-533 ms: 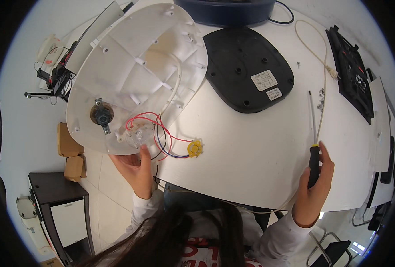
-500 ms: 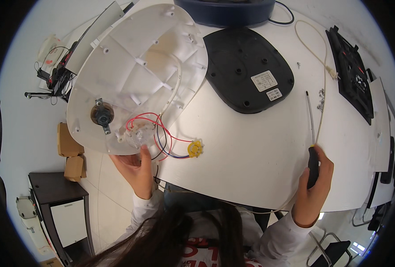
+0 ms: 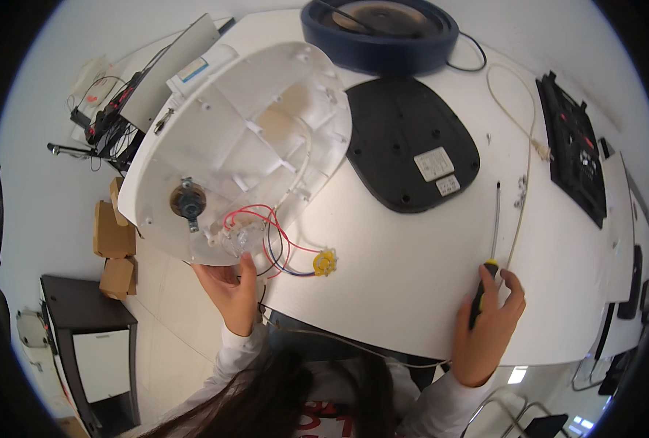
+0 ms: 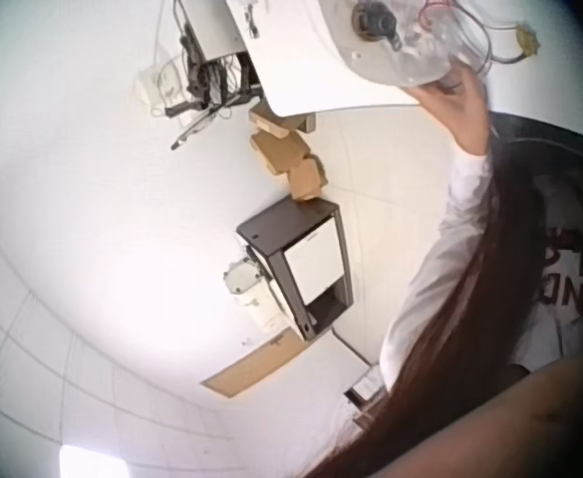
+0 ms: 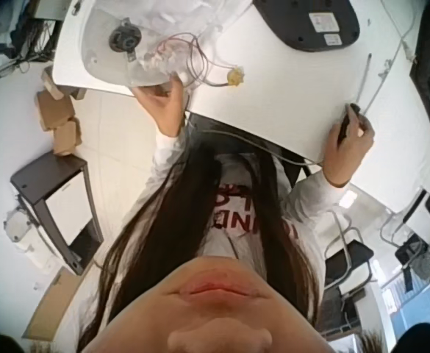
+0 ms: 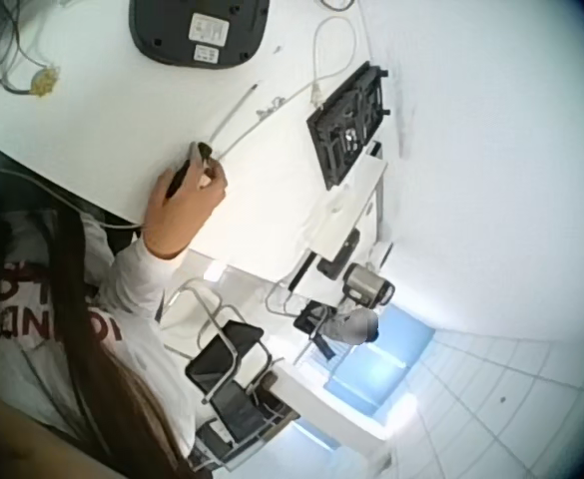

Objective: The person assembles an electronic device by connecting wires to a white plastic housing, securing components with a screwdriver, and attaching a black base plate. The person handles screws, wires, and a screwdriver throughout the process.

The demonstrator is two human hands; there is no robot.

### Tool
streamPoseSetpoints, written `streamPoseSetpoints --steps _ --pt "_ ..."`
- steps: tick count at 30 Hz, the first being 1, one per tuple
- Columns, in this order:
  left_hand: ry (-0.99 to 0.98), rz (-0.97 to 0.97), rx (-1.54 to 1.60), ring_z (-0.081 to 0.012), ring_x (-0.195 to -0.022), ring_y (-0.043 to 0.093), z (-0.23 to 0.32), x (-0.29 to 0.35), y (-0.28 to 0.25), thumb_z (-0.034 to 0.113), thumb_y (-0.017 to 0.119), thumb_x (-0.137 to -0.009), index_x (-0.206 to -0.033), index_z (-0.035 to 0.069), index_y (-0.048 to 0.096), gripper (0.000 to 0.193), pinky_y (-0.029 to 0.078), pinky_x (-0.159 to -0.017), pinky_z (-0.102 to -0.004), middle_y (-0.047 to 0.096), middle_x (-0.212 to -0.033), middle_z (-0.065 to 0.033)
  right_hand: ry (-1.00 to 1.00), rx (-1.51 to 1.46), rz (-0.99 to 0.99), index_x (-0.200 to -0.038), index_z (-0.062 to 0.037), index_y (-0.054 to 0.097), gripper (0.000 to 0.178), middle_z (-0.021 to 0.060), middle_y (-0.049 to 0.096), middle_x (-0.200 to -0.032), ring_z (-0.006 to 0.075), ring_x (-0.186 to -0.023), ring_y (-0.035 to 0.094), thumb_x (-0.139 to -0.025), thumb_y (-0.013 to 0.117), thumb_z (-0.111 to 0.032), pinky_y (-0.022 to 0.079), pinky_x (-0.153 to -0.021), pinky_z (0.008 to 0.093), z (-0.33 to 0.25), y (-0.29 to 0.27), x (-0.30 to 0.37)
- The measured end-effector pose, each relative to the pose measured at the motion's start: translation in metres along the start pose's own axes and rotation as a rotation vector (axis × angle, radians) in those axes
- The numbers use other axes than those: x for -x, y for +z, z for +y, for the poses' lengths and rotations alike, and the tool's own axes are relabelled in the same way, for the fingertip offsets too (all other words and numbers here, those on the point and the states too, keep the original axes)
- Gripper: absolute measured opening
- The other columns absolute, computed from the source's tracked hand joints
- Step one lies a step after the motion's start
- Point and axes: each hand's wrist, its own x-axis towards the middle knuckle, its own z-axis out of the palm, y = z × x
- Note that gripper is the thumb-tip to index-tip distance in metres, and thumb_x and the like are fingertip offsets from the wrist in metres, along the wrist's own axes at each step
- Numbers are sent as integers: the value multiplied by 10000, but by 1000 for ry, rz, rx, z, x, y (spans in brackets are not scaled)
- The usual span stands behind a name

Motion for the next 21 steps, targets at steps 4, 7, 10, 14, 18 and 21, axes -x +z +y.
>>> streamPoseSetpoints --steps 4,7,10,14,18,21 --pt "1 5 18 -222 -1106 500 0 1 2 -56 608 -748 -1301 -25 304 632 400 -949 -326 447 -1218 -144 -152 -210 -93 -1216 -55 558 458 180 447 -1311 363 -1146 476 -765 635 -24 439 -905 429 -50 -13 3" --pt "23 3 -30 -214 -1095 502 -8 0 -4 -51 602 -739 -1282 -27 331 608 406 -931 -317 447 -1211 -144 -322 -489 -334 -1237 -66 551 501 159 458 -1317 364 -1136 481 -752 675 -36 452 -892 401 -95 -7 -5" --pt "81 -39 -5 -225 -1040 537 -1 -7 -2 -36 610 -732 -1260 -22 356 586 425 -894 -315 491 -1156 -157 -433 -463 -241 -1202 -88 571 434 121 509 -1253 330 -1086 510 -779 645 -23 481 -833 370 -119 9 -18" --pt "114 -175 -262 -301 -973 618 21 -11 -21 -12 632 -740 -1284 -19 358 609 458 -866 -336 581 -1103 -211 -491 -469 -171 -1105 -82 606 348 67 581 -1061 276 -968 547 -765 668 -41 488 -776 369 -121 30 -23" --pt "172 -145 -360 -287 -1068 610 30 -10 -50 -41 596 -782 -1260 -14 445 502 450 -923 -354 617 -1143 -166 -526 -523 -223 -1109 -86 601 378 70 575 -1061 280 -952 549 -744 694 -51 485 -770 362 -120 30 -19" --pt "186 -203 -310 -264 -1057 617 25 -9 -69 -51 566 -795 -1221 -17 486 435 449 -922 -344 640 -1119 -152 -553 -545 -241 -1102 -90 598 386 66 574 -1043 277 -933 552 -734 708 -58 483 -758 359 -124 26 -18"
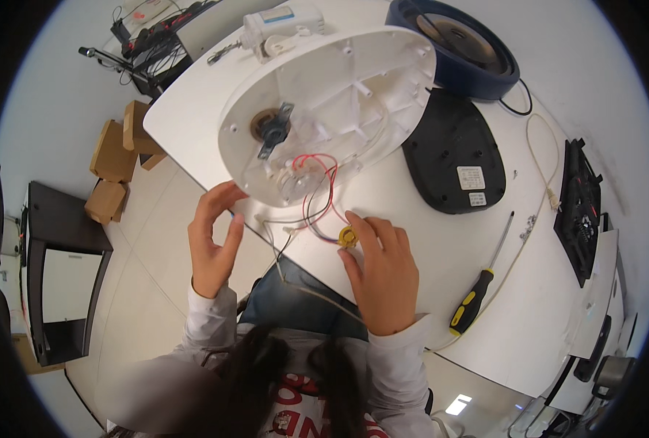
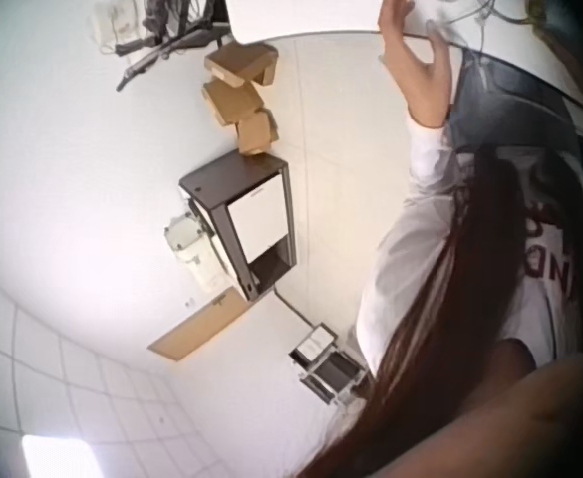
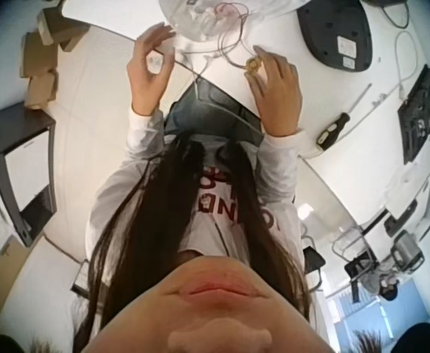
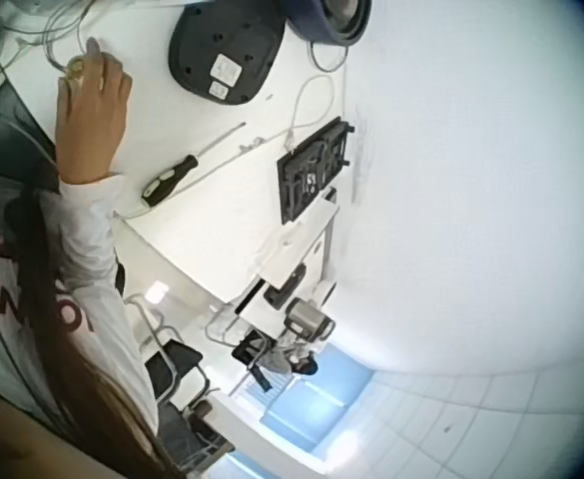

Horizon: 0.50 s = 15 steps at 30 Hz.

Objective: The person assembles an electronic device by connecting wires to a white plastic housing, securing components with a screwdriver, and attaching a black base plate. The person handles screws, wires, and a screwdriver throughout the process.

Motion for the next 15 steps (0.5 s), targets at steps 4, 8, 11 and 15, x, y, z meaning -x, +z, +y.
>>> streamPoseSetpoints --steps 4,8,11,15 --pt "-52 66 28 -238 -1009 638 0 4 -2 -45 545 -807 -1159 -13 543 353 465 -888 -326 674 -1040 -136 43 21 19 -1091 -105 598 363 58 569 -1021 257 -912 563 -746 709 -72 481 -735 357 3 5 2" --pt "-60 23 18 -209 -957 653 3 11 0 -32 578 -798 -1091 5 592 296 469 -862 -300 683 -998 -126 107 62 73 -1084 -112 595 349 59 565 -1024 253 -908 579 -756 705 -71 485 -722 354 8 9 -2" --pt "21 -21 -104 -260 -936 620 7 14 5 -9 637 -748 -1049 23 605 304 465 -835 -329 661 -992 -109 86 45 128 -1075 -102 588 329 65 558 -1036 261 -913 583 -766 693 -56 489 -716 364 7 14 -8" --pt "113 -66 -272 -295 -974 557 15 16 12 8 688 -694 -1017 37 619 331 439 -845 -359 633 -1019 -96 121 8 176 -1065 -90 580 319 86 547 -1055 277 -903 592 -769 686 -41 492 -721 377 10 18 -20"
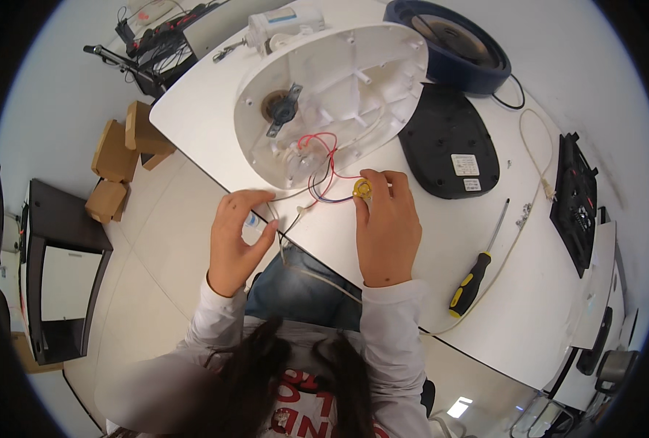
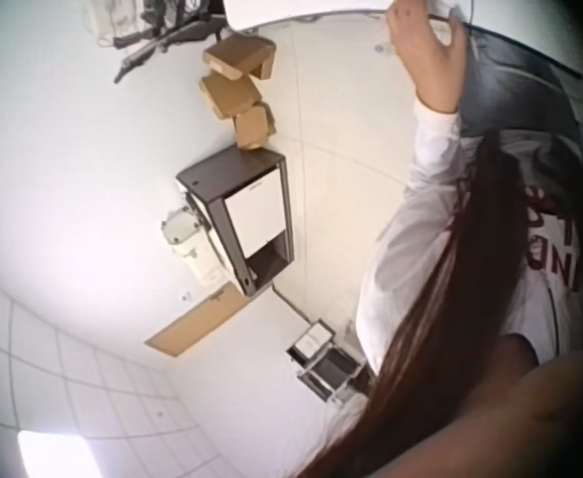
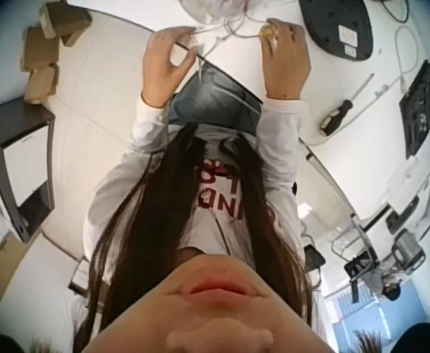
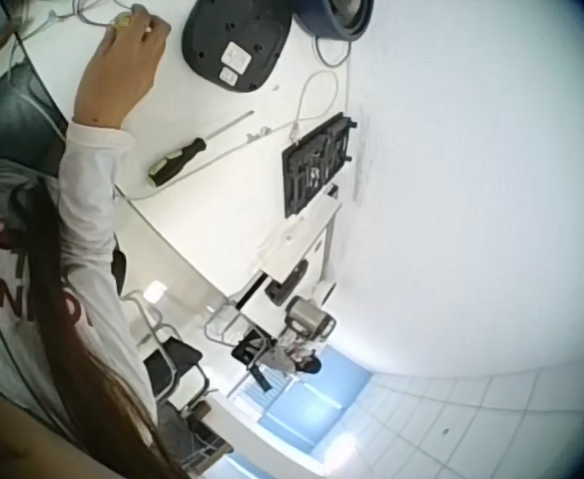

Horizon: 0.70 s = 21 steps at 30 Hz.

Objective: The person assembles an electronic device by connecting wires to a white plastic housing, securing components with a screwdriver, and attaching a black base plate. The person handles screws, wires, and a screwdriver throughout the process.

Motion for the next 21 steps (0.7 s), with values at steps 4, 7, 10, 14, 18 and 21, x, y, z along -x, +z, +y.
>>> streamPoseSetpoints --steps 4,7,10,14,18,21 --pt "11 5 -62 -294 -940 527 5 3 4 42 740 -662 -977 48 628 334 428 -818 -360 586 -976 -101 40 -32 15 -1063 -82 578 316 102 537 -1055 289 -894 601 -770 683 -31 495 -721 384 -5 -9 -12" --pt "40 9 -94 -296 -908 516 6 8 6 72 754 -664 -945 54 627 309 427 -778 -366 549 -931 -100 22 -45 30 -1060 -77 579 314 102 534 -1049 291 -885 605 -769 681 -17 498 -715 380 -12 -22 -20" --pt "56 -24 -66 -297 -893 528 7 9 8 89 735 -692 -952 63 622 284 429 -755 -380 551 -904 -91 -47 -77 77 -1056 -73 582 323 100 530 -1046 275 -860 613 -760 679 11 511 -698 360 -18 -31 -30" --pt "63 -9 23 -269 -803 573 10 10 9 45 700 -715 -967 46 615 266 450 -699 -356 567 -881 -89 -107 -284 123 -1034 -66 600 327 94 538 -1009 223 -788 614 -737 691 37 535 -650 314 -28 -35 -53" --pt "-15 3 187 -186 -746 592 22 8 11 -63 665 -728 -947 5 613 235 479 -670 -274 574 -842 -90 -133 -370 69 -1006 -64 633 321 74 561 -949 172 -723 585 -710 719 25 540 -601 268 5 -18 -84" --pt "-64 37 320 -166 -746 594 27 3 8 -71 659 -733 -944 6 620 228 489 -674 -258 580 -859 -83 -109 -424 46 -1024 -70 639 337 73 563 -951 169 -726 583 -710 718 24 536 -607 271 12 -13 -93"
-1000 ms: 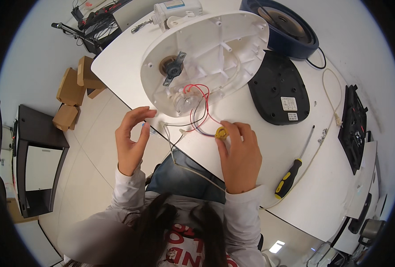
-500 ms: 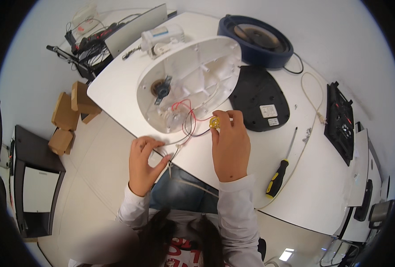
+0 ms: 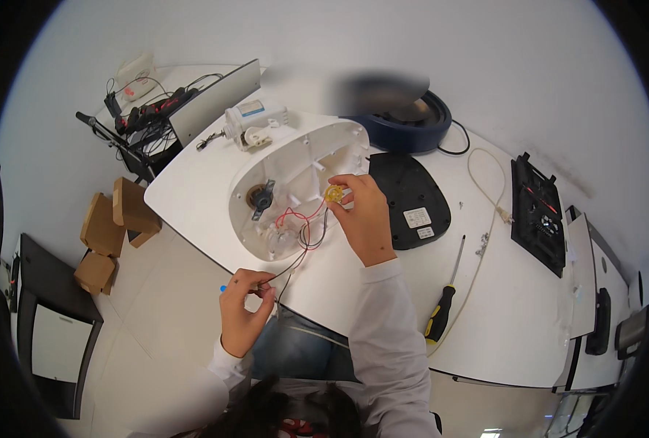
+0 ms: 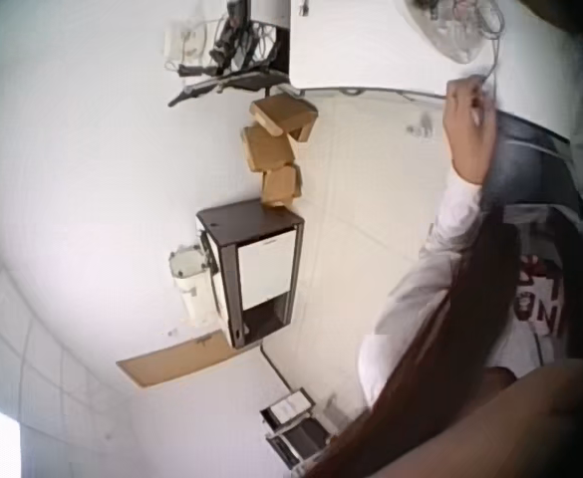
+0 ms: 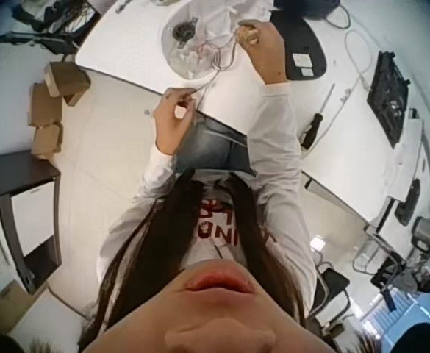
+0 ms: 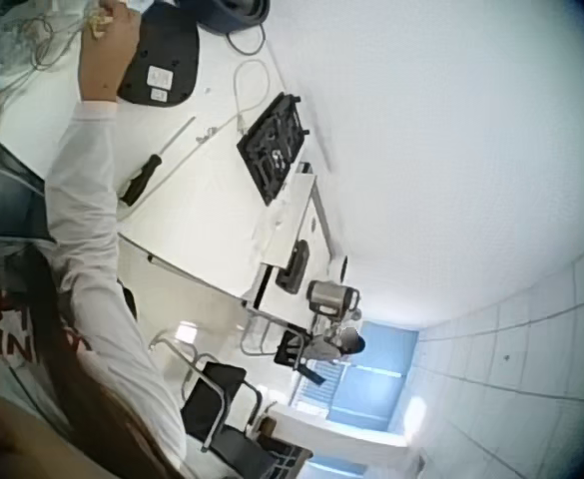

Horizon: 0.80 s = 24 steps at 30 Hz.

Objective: The person assembles an electronic device by connecting wires to a white plastic housing, securing components with a screwdriver, and attaching a black base plate. The person handles screws, wires, and a screwdriver throughout the process.

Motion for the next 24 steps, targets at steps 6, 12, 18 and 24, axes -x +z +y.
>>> streamPoseSetpoints --steps 6,12,18,24 --pt "-83 46 360 -160 -809 618 21 -16 11 -80 609 -812 -1062 -13 559 264 519 -716 -278 616 -928 -101 -117 59 81 -1025 -40 603 339 109 597 -959 203 -730 596 -712 724 14 518 -631 290 -7 -10 -27" --pt "-165 57 500 -171 -792 640 20 -26 13 -59 600 -838 -1030 -41 563 196 518 -729 -278 653 -962 -146 -14 -127 172 -993 -28 559 295 138 646 -941 243 -711 638 -742 708 9 516 -569 304 19 26 -20" --pt "-74 132 300 -157 -736 641 21 -35 11 -25 629 -836 -1010 -42 590 180 496 -701 -250 680 -930 -140 -206 280 177 -1024 -57 654 236 180 564 -1166 338 -1052 535 -792 616 -43 449 -885 390 16 23 -12" --pt "-9 151 166 -136 -739 622 9 -42 -3 2 639 -846 -1040 -32 587 204 481 -708 -251 680 -962 -141 -200 -83 20 -1142 -4 587 277 174 573 -1108 342 -975 570 -883 489 3 461 -847 354 9 -52 19"
